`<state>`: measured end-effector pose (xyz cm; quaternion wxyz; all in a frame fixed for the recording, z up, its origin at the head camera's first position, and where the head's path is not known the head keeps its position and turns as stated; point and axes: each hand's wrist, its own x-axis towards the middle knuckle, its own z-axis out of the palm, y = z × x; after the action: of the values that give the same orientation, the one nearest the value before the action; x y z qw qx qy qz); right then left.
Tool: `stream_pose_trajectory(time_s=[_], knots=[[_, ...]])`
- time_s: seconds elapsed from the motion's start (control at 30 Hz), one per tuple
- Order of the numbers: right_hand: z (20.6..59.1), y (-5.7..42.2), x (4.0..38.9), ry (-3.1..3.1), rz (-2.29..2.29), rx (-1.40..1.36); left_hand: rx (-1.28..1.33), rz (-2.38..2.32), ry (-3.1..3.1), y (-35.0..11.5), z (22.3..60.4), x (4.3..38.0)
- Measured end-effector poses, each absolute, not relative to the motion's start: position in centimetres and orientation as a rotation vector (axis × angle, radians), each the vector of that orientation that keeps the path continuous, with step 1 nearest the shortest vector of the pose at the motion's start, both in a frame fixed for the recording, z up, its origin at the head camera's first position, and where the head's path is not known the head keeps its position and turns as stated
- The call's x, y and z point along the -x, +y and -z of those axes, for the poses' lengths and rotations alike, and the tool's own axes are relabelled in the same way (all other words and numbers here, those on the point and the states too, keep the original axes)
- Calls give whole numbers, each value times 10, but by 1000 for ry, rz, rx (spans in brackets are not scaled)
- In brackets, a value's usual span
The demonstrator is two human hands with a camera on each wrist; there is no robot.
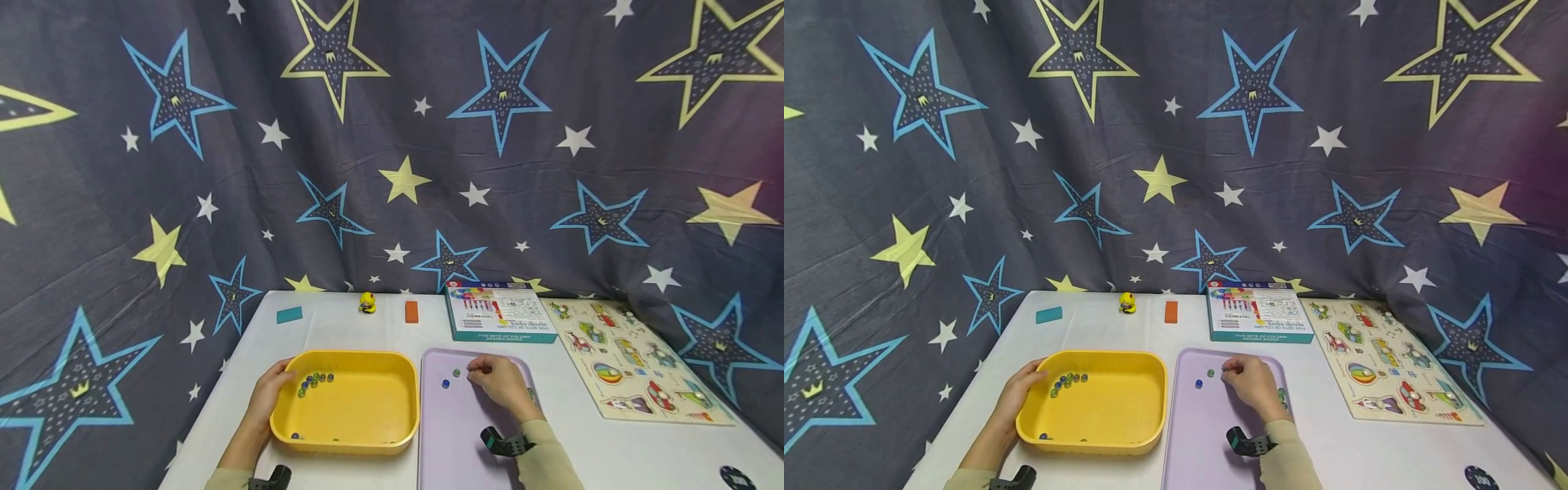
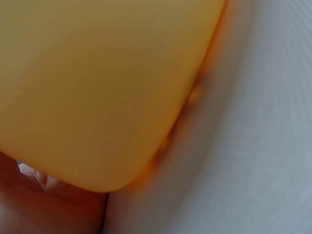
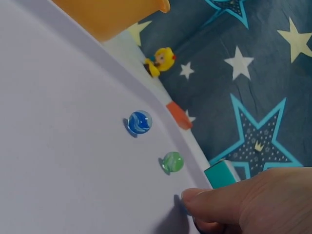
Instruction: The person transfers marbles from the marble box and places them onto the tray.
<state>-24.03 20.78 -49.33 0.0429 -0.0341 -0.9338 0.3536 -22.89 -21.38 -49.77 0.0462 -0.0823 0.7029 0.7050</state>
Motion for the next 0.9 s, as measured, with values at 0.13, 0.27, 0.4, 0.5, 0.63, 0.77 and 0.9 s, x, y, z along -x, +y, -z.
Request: stream_pose_trajectory(time_s=[0.13, 0.27, 0.4, 0.5, 0.63, 0.77, 0.9], knots=[[494, 208, 241, -2859, -1069, 107, 256, -2164, 2130, -214, 498, 230], [494, 209, 242, -2857, -1080, 123, 266, -2166, 2137, -213, 497, 229], [491, 209, 242, -2815, -1092, 134, 281, -2160, 2144, -213, 496, 229], [484, 206, 240, -2739, -1094, 110, 279, -2159, 2142, -213, 496, 229], [466, 193, 236, -2584, -1132, 47, 262, -2165, 2133, -214, 496, 228], [449, 168, 227, -2465, -1236, -49, 265, -2164, 2135, -214, 495, 228], [440, 137, 216, -2446, -1366, -221, 277, -2160, 2142, -213, 495, 227]])
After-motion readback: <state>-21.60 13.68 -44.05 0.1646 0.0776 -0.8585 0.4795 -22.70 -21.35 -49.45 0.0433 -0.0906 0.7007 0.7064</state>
